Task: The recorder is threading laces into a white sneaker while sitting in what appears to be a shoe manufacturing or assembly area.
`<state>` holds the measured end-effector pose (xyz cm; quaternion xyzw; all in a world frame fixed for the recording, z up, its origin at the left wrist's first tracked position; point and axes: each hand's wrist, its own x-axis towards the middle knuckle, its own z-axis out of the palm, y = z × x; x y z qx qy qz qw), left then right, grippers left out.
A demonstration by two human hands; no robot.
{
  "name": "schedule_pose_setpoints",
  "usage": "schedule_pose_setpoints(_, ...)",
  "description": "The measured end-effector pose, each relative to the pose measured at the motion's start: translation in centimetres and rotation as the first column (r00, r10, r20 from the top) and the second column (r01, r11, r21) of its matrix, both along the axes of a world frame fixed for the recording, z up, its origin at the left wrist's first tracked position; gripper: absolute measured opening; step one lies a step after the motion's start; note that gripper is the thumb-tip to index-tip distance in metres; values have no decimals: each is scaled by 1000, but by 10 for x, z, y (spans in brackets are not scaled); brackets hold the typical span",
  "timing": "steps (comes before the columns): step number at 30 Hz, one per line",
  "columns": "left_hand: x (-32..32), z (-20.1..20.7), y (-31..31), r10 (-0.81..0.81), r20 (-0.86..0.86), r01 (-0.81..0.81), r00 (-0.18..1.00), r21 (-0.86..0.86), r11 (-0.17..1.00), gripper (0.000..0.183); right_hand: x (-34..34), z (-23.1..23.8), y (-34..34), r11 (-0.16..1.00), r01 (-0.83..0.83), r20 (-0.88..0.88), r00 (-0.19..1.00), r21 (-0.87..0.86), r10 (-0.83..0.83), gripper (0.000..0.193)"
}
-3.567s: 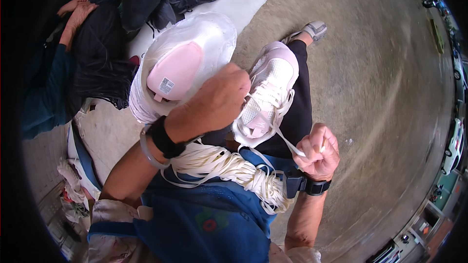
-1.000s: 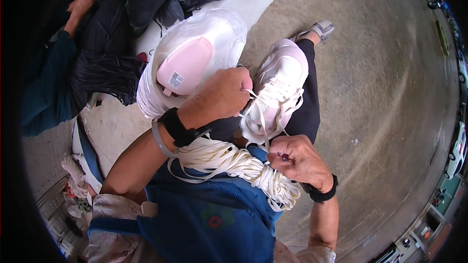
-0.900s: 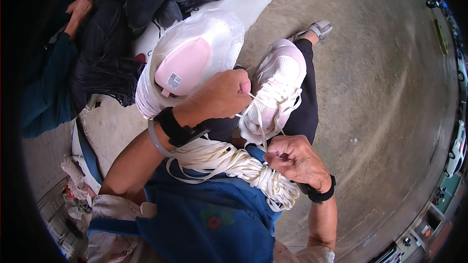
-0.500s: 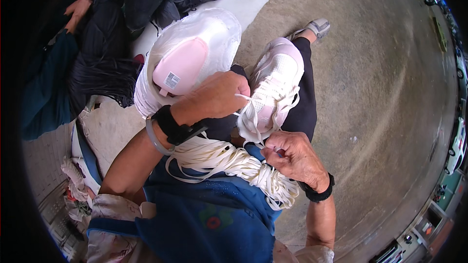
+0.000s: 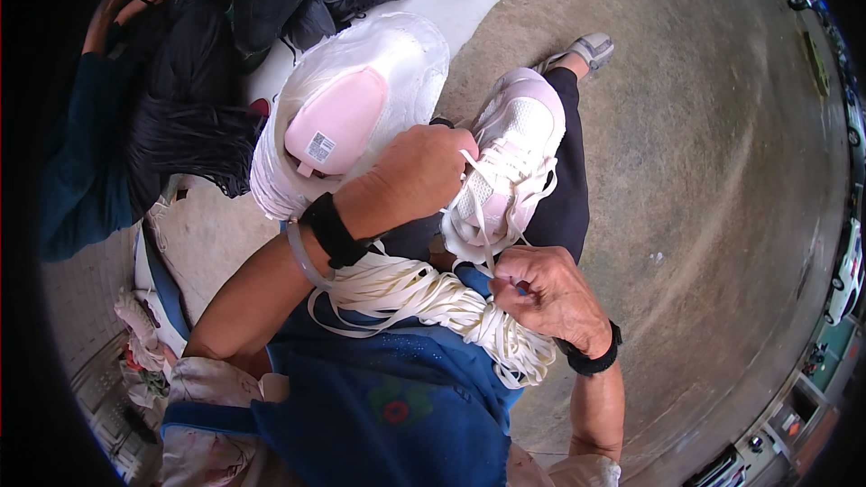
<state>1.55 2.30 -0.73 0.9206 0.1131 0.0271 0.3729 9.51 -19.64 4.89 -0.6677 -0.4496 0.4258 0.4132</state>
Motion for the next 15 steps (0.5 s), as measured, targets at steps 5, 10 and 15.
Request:
schedule_pose_setpoints(5,12,39,11,-1,-522,-336,853,-549,765,25,0,-1,-1,999,28,-47,998,-16,-28,13)
schedule_pose_setpoints(10,14,52,13,-13,-565,-376,825,-565,735,30,2,1,1,1000,16,-35,999,7,-16,15)
schedule_pose_setpoints(15,7,34,5,18,-567,-310,823,-424,851,28,6,-3,-2,994,-12,-101,995,104,22,16)
